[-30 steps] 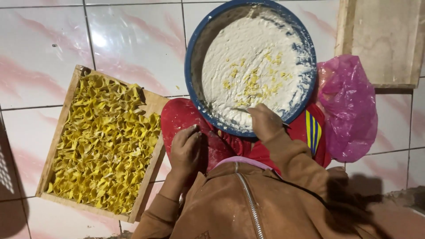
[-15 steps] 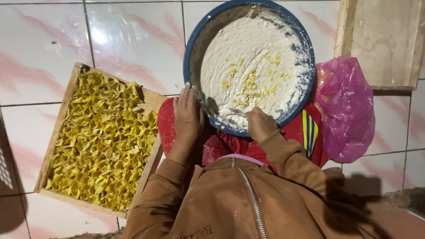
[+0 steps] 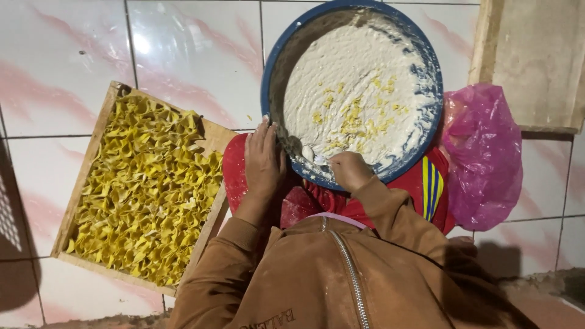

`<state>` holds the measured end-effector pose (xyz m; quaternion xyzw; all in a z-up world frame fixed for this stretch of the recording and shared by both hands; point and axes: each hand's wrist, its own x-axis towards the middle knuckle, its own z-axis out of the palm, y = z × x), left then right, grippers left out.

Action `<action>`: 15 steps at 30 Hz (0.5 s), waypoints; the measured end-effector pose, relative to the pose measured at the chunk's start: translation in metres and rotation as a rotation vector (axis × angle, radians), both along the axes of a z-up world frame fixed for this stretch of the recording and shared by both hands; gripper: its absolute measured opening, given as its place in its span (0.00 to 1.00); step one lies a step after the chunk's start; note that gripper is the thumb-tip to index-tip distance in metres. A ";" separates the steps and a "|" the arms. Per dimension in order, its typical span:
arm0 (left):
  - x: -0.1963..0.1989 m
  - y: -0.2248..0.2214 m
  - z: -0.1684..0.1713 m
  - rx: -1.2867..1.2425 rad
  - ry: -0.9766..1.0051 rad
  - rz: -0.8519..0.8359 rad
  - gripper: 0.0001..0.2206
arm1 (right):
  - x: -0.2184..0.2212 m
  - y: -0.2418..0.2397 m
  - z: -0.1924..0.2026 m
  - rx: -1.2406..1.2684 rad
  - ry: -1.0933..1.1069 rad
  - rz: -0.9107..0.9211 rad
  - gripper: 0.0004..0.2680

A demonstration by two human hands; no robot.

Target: Filling and folding yellow dumpling wrappers with a white mixture using a fork while sitting on the floor.

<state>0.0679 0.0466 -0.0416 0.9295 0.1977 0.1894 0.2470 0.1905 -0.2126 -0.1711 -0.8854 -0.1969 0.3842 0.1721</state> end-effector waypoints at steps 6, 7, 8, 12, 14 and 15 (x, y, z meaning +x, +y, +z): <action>0.001 0.001 0.004 0.015 -0.015 0.024 0.23 | 0.001 0.046 0.099 0.233 0.076 -0.165 0.08; 0.000 0.001 0.004 0.018 -0.014 0.030 0.23 | 0.000 0.048 0.116 0.236 0.078 -0.158 0.08; -0.001 0.002 0.004 0.006 -0.028 0.029 0.23 | -0.001 0.050 0.133 0.352 0.212 -0.308 0.08; 0.002 0.002 -0.004 -0.029 -0.104 0.018 0.18 | 0.004 0.047 0.144 0.635 0.391 -0.558 0.08; -0.001 0.006 -0.006 -0.029 -0.158 -0.014 0.17 | -0.001 0.045 0.141 0.726 0.448 -0.640 0.09; -0.001 0.006 -0.008 -0.031 -0.209 -0.032 0.15 | -0.002 0.043 0.140 0.813 0.512 -0.707 0.09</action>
